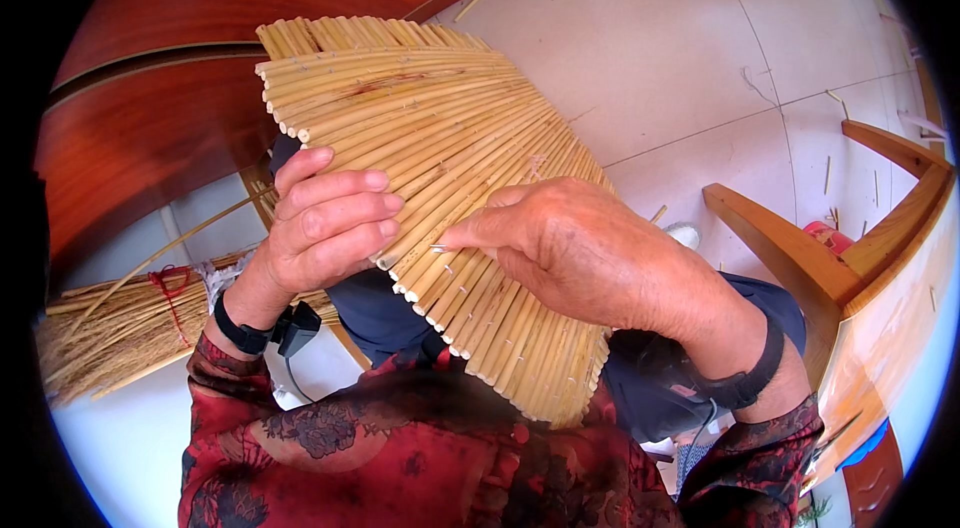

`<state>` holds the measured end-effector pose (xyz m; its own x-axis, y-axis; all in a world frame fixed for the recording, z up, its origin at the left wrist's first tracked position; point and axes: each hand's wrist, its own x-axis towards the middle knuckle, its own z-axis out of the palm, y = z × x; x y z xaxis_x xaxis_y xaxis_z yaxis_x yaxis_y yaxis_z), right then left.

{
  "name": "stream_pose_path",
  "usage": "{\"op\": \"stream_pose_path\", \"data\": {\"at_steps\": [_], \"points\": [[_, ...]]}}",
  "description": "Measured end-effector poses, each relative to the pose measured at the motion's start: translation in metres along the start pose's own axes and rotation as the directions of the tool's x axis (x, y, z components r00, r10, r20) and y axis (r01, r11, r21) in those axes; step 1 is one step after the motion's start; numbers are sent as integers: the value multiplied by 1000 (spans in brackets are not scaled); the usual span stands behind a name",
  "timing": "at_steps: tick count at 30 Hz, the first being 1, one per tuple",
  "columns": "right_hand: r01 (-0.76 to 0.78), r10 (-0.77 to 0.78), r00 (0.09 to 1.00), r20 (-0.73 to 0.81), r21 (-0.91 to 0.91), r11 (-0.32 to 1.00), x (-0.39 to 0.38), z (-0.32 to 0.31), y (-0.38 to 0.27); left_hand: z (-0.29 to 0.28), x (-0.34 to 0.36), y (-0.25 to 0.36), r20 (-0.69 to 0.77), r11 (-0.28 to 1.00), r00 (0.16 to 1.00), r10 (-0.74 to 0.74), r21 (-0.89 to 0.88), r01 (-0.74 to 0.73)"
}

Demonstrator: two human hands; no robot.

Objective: The person weaves together thin bamboo slats using white thread and a needle, pulling the thread through the gaps and securing the edges to create a rectangular mat.

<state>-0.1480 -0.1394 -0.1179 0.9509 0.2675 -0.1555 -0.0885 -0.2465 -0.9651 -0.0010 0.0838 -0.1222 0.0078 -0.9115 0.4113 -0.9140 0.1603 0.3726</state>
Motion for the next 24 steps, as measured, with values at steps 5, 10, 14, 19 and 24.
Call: {"op": "stream_pose_path", "data": {"at_steps": [5, 10, 14, 19, 24], "points": [[39, -32, 999, 42, -184, 982, 7, -8, -9, 0, 1, -1, 22, 1000, 1000, -13, -4, 13], [63, -51, 997, 50, -258, 964, 11, -10, -15, 3, 1, -4, -2, 999, 1000, 29, -30, -29], [71, -77, 997, -3, -346, 936, 11, -1, -16, 6, 1, -6, -18, 998, 999, 49, -36, -49], [71, -74, 997, 9, -415, 907, 12, 2, -22, 8, 3, -9, -31, 997, 996, 81, -13, -82], [101, -89, 995, 48, -480, 871, 12, -8, -24, 6, 7, -22, -36, 994, 996, 86, -66, -88]]}}
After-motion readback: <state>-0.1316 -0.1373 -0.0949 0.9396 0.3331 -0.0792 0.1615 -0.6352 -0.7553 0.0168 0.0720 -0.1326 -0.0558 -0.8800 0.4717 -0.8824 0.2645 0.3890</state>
